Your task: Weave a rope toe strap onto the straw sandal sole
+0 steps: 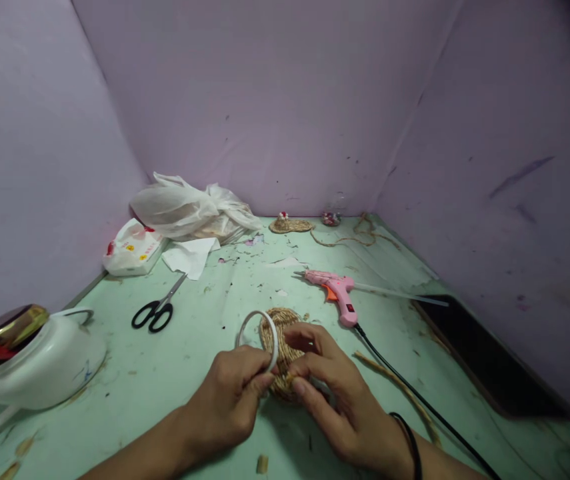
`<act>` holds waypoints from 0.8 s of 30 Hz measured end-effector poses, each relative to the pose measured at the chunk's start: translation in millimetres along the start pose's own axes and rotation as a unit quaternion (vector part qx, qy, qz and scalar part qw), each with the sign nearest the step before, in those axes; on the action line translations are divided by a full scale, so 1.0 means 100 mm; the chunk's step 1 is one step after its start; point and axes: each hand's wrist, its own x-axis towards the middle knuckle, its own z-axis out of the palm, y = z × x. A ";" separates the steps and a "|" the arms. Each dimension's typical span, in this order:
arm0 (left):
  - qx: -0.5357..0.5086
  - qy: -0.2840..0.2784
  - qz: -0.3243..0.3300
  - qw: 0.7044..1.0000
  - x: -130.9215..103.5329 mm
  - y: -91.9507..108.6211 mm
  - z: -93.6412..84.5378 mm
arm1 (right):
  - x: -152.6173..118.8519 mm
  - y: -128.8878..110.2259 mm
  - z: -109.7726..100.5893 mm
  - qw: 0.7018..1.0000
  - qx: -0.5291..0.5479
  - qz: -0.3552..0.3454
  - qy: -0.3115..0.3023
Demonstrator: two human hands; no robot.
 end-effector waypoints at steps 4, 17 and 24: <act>-0.014 -0.011 -0.008 1.000 0.00 -0.01 0.00 | -0.01 -0.01 0.01 0.999 0.016 0.003 -0.034; 0.016 -0.045 -0.024 0.999 -0.01 0.06 -0.04 | -0.01 0.03 0.04 0.999 -0.036 -0.011 0.025; 0.029 -0.061 -0.008 0.998 -0.01 0.08 -0.06 | 0.00 0.06 0.05 0.998 -0.031 0.014 0.055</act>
